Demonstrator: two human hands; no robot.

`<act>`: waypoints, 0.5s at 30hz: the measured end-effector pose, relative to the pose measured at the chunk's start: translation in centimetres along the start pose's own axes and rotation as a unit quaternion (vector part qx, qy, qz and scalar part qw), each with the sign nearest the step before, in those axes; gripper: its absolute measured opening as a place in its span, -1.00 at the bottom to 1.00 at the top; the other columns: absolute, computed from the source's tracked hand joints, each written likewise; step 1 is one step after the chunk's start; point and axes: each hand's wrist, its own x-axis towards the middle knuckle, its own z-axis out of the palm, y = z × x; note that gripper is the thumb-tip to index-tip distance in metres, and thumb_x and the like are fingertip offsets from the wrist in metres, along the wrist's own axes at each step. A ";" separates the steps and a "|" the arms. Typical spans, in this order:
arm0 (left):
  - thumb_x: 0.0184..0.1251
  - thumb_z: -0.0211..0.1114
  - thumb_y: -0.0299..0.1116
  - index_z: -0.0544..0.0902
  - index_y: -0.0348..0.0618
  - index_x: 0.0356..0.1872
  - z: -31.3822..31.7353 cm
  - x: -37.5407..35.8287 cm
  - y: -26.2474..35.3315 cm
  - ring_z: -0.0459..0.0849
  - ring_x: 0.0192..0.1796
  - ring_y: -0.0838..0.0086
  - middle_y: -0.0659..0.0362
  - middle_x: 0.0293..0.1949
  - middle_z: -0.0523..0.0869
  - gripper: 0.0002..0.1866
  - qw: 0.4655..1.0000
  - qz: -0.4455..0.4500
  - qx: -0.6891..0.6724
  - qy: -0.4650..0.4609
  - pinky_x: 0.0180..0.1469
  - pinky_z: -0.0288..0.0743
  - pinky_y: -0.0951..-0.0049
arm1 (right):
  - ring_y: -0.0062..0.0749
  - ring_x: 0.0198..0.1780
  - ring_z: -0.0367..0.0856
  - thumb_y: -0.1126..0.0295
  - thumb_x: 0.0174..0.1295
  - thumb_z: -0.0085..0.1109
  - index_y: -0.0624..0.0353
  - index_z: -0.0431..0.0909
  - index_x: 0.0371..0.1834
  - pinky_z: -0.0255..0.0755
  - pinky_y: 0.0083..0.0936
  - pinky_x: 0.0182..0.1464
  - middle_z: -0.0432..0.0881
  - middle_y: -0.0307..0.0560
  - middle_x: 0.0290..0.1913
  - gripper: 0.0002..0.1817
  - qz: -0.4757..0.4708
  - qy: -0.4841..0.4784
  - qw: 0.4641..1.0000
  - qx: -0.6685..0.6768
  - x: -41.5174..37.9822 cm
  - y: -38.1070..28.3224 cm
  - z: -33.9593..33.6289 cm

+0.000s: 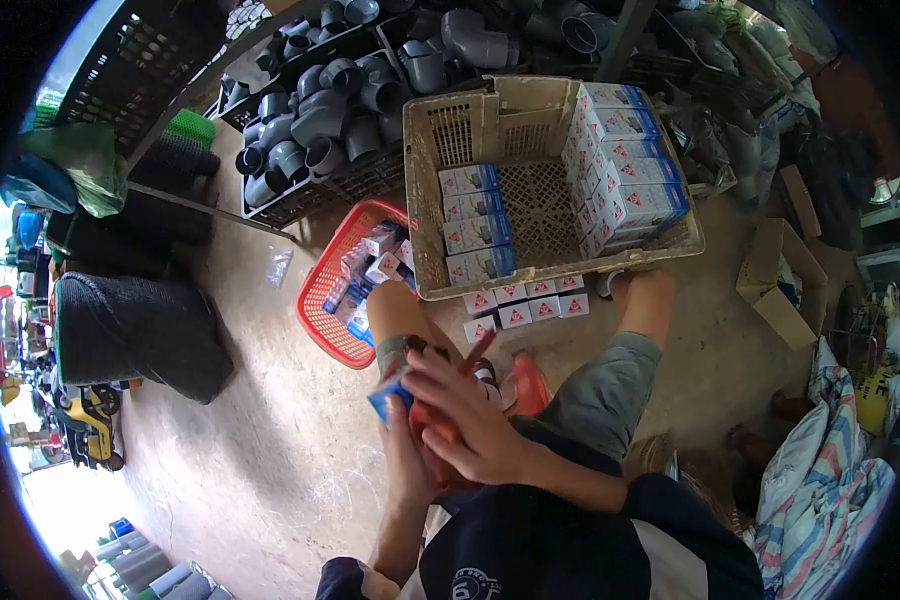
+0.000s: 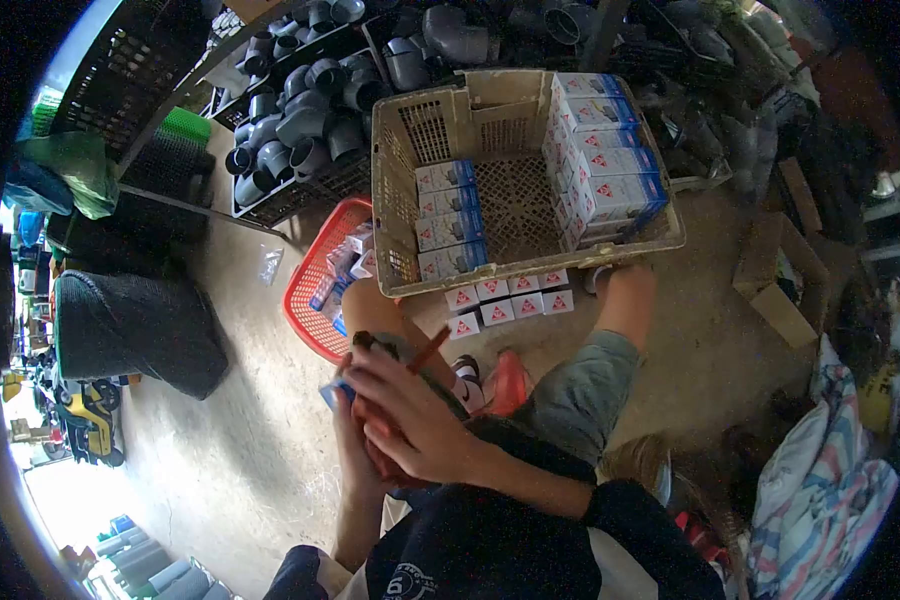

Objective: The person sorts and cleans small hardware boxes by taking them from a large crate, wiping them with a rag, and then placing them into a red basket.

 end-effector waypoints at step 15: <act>0.46 -0.11 0.48 0.55 -0.17 0.31 -2.2 4.8 -1.0 0.69 0.17 0.15 -0.01 0.17 0.70 -0.12 0.942 -0.014 -0.319 -0.105 0.28 0.56 0.15 | -0.11 0.63 0.13 0.34 0.50 0.08 0.22 0.13 0.61 -0.04 -0.17 0.61 0.24 0.05 0.60 -0.34 0.085 -0.006 0.971 0.223 -2.1 3.4 -0.5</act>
